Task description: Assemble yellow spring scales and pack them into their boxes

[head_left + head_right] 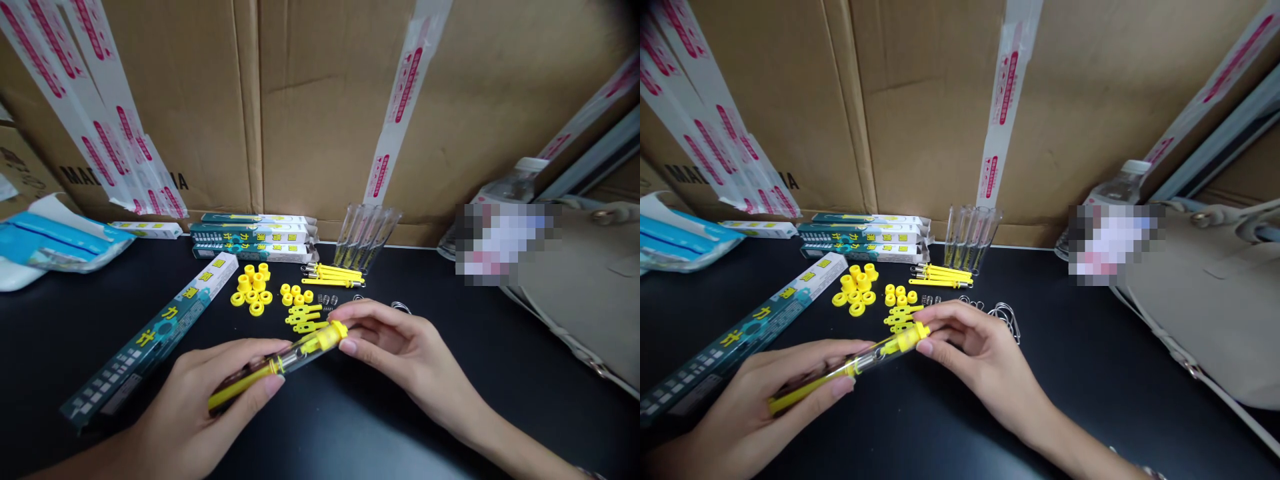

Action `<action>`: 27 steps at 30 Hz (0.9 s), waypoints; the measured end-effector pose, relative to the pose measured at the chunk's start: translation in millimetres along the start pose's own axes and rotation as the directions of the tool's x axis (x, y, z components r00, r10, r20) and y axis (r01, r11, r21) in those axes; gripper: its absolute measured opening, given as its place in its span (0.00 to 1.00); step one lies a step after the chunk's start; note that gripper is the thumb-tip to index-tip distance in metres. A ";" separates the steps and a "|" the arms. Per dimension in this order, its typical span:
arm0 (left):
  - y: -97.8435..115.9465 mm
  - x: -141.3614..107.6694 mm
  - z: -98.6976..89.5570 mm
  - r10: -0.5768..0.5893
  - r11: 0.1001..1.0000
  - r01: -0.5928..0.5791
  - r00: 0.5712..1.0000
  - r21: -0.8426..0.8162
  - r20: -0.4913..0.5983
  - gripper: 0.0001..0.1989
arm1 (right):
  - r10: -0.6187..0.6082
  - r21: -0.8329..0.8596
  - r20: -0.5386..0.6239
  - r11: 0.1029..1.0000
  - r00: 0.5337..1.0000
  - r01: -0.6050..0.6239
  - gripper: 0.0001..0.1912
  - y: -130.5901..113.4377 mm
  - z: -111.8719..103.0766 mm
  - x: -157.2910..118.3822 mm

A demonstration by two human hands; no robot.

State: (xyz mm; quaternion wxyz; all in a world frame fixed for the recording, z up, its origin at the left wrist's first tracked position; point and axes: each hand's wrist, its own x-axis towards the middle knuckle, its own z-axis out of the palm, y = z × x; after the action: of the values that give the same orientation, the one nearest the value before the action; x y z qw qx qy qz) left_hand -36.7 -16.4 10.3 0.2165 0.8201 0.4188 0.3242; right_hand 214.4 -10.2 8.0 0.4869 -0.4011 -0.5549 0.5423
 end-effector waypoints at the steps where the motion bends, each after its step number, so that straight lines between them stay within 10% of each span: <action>1: 0.4 0.4 0.1 0.001 1.000 -0.001 1.000 -0.002 -0.005 0.11 | 0.015 0.009 0.006 1.000 1.000 -0.015 0.10 0.3 0.1 0.0; 16: 0.6 -2.3 -0.1 -0.033 0.998 0.033 0.999 -0.060 -0.001 0.11 | -0.157 -0.279 -0.069 0.951 0.985 0.132 0.15 -3.8 -13.1 2.9; 22: 0.0 -1.9 -0.8 -0.037 0.997 0.037 0.999 -0.067 0.007 0.12 | -0.400 -0.808 0.284 0.390 0.872 0.442 0.06 6.0 -26.1 35.2; 27: -1.6 -3.9 -0.6 -0.024 0.996 0.025 1.000 -0.081 0.007 0.12 | -0.347 -0.857 0.342 0.266 0.873 0.442 0.09 9.3 -19.1 55.8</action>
State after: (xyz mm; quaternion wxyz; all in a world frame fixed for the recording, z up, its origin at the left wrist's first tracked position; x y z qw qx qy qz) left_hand -39.7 -18.7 8.3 0.2549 0.8065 0.4146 0.3357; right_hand 221.0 49.0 3.5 0.2760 -0.4268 -0.8610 0.0206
